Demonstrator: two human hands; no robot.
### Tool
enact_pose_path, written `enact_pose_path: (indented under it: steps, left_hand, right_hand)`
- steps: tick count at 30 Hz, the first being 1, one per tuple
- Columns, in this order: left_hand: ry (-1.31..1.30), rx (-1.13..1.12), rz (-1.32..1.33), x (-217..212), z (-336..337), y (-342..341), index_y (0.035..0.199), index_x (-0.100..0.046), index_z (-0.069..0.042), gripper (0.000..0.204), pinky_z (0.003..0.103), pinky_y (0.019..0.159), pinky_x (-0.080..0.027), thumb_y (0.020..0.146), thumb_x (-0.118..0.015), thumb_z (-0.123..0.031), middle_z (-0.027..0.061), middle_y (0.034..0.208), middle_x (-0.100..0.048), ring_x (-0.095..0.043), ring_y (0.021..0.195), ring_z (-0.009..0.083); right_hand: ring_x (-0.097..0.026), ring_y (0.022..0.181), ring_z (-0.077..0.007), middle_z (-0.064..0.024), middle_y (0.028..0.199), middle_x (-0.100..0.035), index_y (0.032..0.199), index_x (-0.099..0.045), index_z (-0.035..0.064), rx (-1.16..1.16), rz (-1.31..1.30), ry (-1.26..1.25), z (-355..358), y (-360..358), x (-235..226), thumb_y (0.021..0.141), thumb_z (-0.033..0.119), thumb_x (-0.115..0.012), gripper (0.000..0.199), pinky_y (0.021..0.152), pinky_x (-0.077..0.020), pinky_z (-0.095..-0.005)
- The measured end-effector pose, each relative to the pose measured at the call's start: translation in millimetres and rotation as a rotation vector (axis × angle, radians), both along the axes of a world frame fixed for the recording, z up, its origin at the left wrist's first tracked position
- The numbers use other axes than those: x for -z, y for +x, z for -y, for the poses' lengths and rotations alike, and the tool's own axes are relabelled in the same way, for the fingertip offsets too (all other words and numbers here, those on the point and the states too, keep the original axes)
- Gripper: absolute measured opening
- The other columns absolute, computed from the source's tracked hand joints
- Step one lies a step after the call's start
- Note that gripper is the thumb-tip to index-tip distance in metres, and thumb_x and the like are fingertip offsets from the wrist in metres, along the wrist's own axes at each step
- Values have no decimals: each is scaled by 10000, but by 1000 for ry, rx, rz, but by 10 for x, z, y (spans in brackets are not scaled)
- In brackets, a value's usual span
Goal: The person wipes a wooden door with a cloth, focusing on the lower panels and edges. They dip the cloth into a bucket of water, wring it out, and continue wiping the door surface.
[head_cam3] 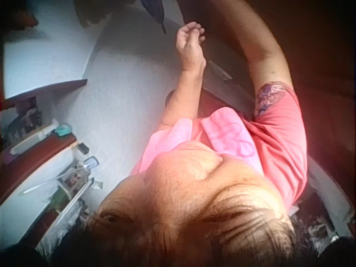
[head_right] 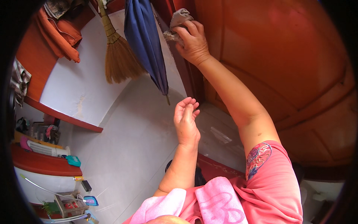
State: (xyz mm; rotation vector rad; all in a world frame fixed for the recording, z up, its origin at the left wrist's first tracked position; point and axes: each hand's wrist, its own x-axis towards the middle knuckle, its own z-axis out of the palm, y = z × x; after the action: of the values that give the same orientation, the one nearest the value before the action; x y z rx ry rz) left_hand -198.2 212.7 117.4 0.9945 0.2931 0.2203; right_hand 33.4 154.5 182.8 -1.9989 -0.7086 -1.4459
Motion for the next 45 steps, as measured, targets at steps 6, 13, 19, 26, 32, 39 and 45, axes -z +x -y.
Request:
enact_pose_path:
  steps: [6, 13, 19, 26, 32, 39, 45]
  left_hand:
    - [12, 5, -6, 17, 67, 48, 1142, -579, -33, 201, 306, 859, -475, 954, -536, -91, 77, 1112, -621, -598, 1004, 162]
    - [25, 2, -30, 0, 69, 14, 1138, -580, -27, 208, 314, 853, -473, 947, -525, -85, 87, 1117, -618, -595, 1008, 173]
    - [-22, -37, 6, 5, 29, -14, 1127, -577, -31, 191, 308, 856, -474, 951, -528, -86, 72, 1104, -613, -594, 1008, 163]
    - [-38, -58, 11, -52, 5, 15, 1131, -573, -31, 183, 291, 844, -483, 961, -531, -83, 66, 1101, -613, -602, 990, 151]
    - [-5, -85, 15, -8, -90, 17, 1136, -575, -33, 184, 296, 852, -485, 963, -529, -80, 66, 1104, -615, -601, 995, 151]
    - [-7, -65, 15, -15, -9, -23, 1128, -581, -43, 182, 303, 857, -480, 959, -523, -76, 66, 1102, -619, -598, 1006, 160]
    - [-48, -77, 60, -74, -65, -153, 1114, -584, -53, 166, 307, 863, -477, 961, -523, -74, 61, 1092, -628, -605, 991, 158]
  right_hand:
    - [-471, 1230, -239, -15, 1229, -561, 1083, -664, 192, 178, 231, -262, 98, 29, -982, 665, 169, -733, 424, 1049, -380, -417]
    - [-429, 1286, -290, -88, 1186, -570, 938, -667, 61, 38, 388, -376, -2, -75, -1408, 730, 227, -673, 266, 1075, -323, -487]
    - [-488, 1243, -180, 24, 1127, -626, 939, -707, 177, 140, 163, -741, 48, -67, -383, 760, 150, -603, 210, 1103, -340, -409]
    - [-500, 1168, -160, 48, 989, -630, 858, -708, 205, 123, 117, -1104, -38, -137, 741, 784, 223, -618, 118, 1158, -263, -423]
    - [-503, 1159, -149, 49, 989, -616, 912, -705, 207, 146, -4, -996, -122, -78, 64, 755, 219, -633, 172, 1204, -181, -423]
    - [-438, 1322, -189, 6, 1215, -620, 962, -706, 193, 294, 166, -691, -221, -152, -705, 744, 238, -663, 226, 1175, -230, -415]
    - [-459, 1270, -155, 26, 1175, -625, 913, -730, 210, 135, -126, -1005, -271, -87, 330, 799, 252, -618, 165, 1174, -243, -382]
